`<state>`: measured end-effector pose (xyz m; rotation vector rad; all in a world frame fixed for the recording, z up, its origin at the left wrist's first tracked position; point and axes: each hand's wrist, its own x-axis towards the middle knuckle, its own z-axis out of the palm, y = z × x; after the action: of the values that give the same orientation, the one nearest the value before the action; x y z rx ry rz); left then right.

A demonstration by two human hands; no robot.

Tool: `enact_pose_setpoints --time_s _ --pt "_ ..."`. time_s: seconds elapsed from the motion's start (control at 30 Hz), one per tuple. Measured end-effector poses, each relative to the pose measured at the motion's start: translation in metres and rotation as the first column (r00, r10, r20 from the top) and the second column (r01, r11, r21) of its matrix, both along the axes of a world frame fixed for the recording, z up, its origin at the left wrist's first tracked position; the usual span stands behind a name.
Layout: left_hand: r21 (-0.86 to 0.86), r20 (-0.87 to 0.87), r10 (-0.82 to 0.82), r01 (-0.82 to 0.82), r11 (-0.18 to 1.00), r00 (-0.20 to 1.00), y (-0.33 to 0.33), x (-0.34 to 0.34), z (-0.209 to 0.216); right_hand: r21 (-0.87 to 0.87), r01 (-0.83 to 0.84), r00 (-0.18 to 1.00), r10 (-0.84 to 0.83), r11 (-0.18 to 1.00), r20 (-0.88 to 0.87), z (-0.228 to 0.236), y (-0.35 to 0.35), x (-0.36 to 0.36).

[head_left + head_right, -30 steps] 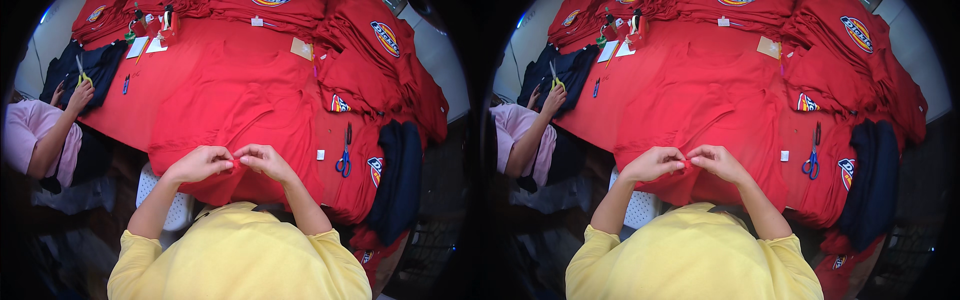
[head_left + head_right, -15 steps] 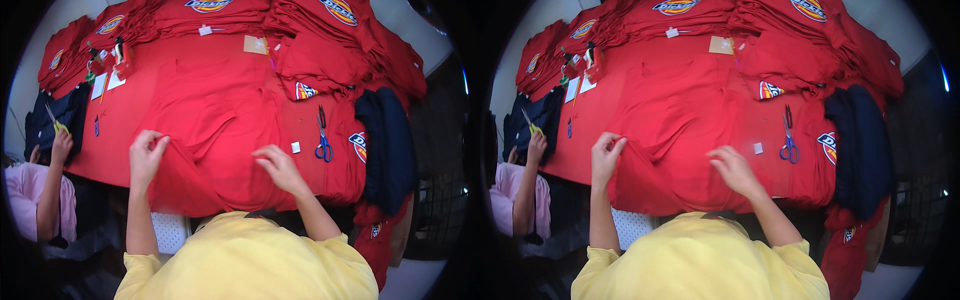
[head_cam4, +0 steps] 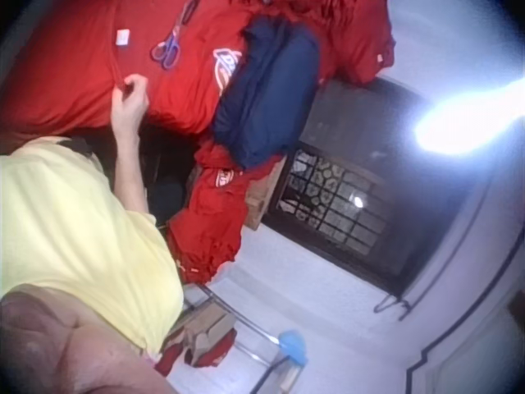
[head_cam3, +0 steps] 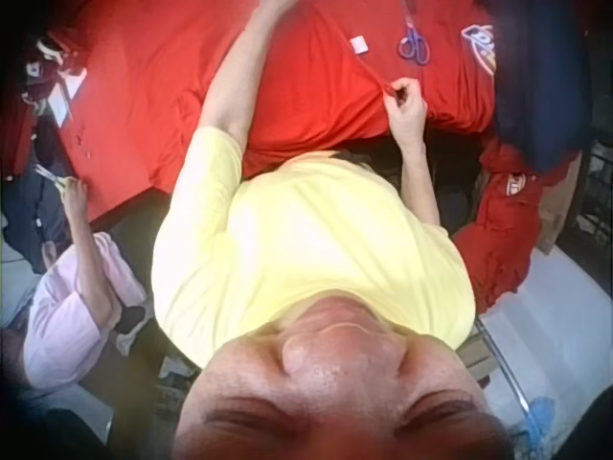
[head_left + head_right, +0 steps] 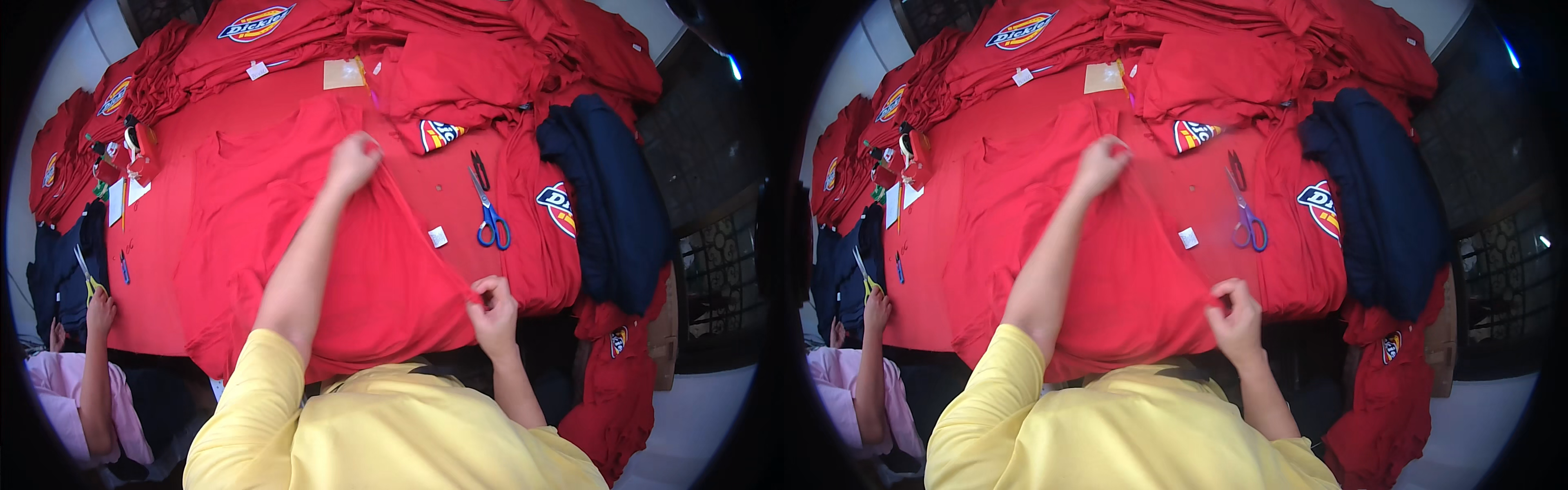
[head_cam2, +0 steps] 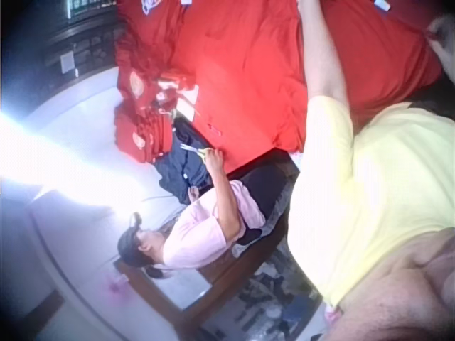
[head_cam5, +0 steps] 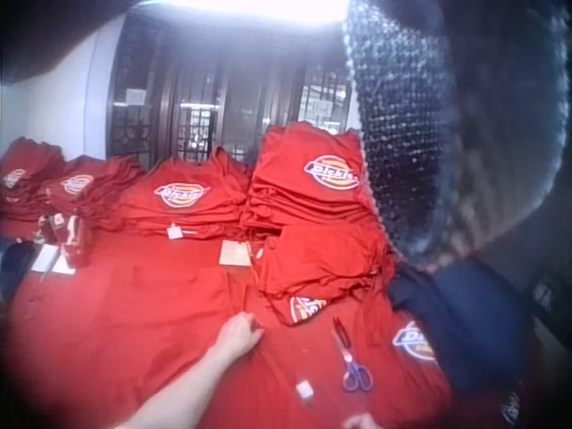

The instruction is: The person picks up and folds red t-shirts from a large pile on a table, occasionally using shears to trim loose threads.

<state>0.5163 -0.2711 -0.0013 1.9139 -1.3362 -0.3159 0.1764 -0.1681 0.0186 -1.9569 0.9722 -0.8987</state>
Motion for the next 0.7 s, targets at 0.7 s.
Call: enact_pose_setpoints --time_s 0.7 --pt "0.137 0.076 0.055 -0.065 0.988 0.996 0.285 -0.119 -0.002 0.035 -0.75 0.626 0.726 0.661 -0.284 -0.024 0.009 0.144"
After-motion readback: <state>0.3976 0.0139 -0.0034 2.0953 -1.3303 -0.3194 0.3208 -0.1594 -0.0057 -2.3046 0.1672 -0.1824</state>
